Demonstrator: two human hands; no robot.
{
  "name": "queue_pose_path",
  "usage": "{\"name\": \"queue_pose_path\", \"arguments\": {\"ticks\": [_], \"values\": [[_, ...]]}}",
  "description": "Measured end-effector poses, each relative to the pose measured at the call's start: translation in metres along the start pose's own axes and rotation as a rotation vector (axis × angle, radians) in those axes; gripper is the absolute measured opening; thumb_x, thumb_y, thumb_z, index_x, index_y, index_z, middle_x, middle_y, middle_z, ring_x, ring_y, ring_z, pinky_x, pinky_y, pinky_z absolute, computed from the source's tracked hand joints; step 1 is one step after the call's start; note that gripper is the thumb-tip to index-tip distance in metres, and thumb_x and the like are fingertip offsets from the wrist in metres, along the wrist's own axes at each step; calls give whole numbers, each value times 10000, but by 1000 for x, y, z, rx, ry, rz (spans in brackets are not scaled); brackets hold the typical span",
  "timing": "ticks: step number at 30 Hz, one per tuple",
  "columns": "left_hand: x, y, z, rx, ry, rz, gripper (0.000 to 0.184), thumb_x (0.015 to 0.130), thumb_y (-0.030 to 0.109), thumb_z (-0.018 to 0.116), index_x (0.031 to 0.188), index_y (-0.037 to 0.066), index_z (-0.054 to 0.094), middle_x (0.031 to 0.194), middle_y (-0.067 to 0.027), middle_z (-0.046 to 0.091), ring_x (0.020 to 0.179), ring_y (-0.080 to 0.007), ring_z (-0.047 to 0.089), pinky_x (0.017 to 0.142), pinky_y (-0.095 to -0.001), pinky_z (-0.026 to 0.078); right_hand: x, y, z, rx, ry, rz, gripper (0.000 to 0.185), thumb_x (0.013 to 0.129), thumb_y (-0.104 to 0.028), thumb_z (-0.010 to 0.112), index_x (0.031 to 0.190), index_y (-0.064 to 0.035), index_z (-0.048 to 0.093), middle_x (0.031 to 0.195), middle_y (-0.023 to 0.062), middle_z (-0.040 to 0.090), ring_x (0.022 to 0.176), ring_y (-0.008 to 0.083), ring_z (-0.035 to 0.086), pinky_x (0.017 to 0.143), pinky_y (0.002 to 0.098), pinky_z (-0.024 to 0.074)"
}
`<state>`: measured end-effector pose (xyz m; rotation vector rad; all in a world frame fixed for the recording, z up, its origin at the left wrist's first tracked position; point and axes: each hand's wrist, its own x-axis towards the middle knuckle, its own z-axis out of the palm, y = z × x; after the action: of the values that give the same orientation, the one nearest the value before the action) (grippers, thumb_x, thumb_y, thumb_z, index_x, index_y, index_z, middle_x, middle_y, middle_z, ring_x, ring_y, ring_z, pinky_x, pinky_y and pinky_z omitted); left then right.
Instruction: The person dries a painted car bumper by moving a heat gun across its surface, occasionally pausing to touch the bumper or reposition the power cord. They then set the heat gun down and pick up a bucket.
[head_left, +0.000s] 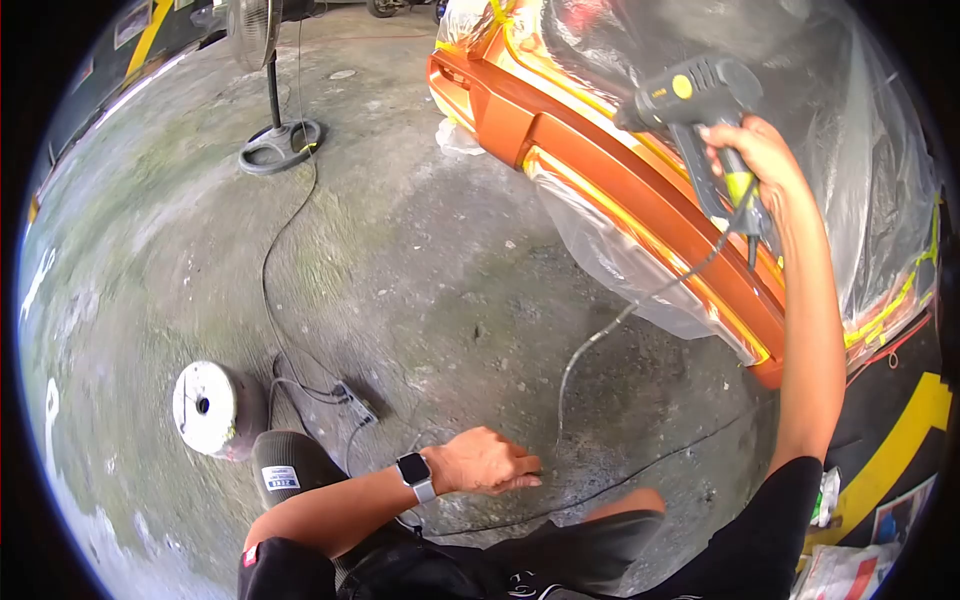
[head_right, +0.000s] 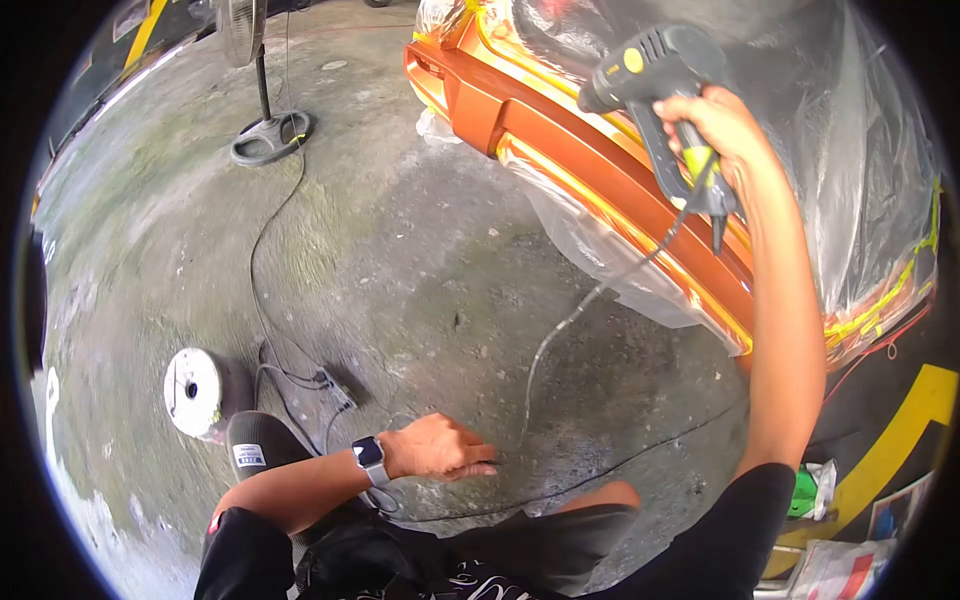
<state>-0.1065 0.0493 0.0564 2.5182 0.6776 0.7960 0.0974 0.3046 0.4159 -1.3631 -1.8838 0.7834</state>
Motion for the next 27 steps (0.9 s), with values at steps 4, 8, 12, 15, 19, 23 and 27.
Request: {"name": "queue_pose_path", "arguments": {"ticks": [4,8,12,15,19,23,27], "values": [[-32,-35,-12,-99,-36,56,304,973,387,564,916,90,601,729,-106,626,653,-342,647,552,-458,525,51,-44,66,-37,9,42,193,801,-96,730,904,-13,590,725,50,614,538,126,579,489,255,468],[-65,-54,-38,-184,-17,131,310,985,380,545,893,87,590,719,-116,626,658,-355,641,553,-468,517,94,-85,139,-32,-10,37,163,808,-102,724,878,-34,593,708,37,608,522,114,570,483,247,473],[-91,-83,-70,-256,41,147,323,989,384,536,879,83,578,715,-121,622,658,-366,633,553,-470,509,139,-113,194,-131,4,43,156,798,-104,727,860,-42,598,706,32,606,527,113,571,496,245,476],[-109,-105,-86,-299,76,184,329,992,378,534,865,77,571,716,-125,623,659,-366,630,556,-472,503,157,-133,230,-196,44,36,157,794,-102,724,854,-35,595,703,31,602,531,115,567,508,242,476],[-117,-129,-100,-384,188,194,331,995,363,536,844,70,563,717,-129,624,673,-365,629,569,-469,502,173,-158,267,-218,72,9,171,787,-106,726,859,-26,593,715,37,598,540,114,563,509,242,465],[-132,-137,-118,-391,204,118,354,998,373,526,821,67,551,716,-132,620,681,-365,630,580,-470,500,187,-175,297,-325,21,-64,142,786,-118,682,816,5,619,683,37,582,556,126,546,537,278,464],[-130,-145,-118,-368,199,114,337,997,378,524,867,75,592,743,-135,638,701,-361,640,594,-466,512,210,-184,315,-394,-74,-74,196,801,-131,697,895,-2,583,722,31,581,581,116,551,543,260,474]]}}
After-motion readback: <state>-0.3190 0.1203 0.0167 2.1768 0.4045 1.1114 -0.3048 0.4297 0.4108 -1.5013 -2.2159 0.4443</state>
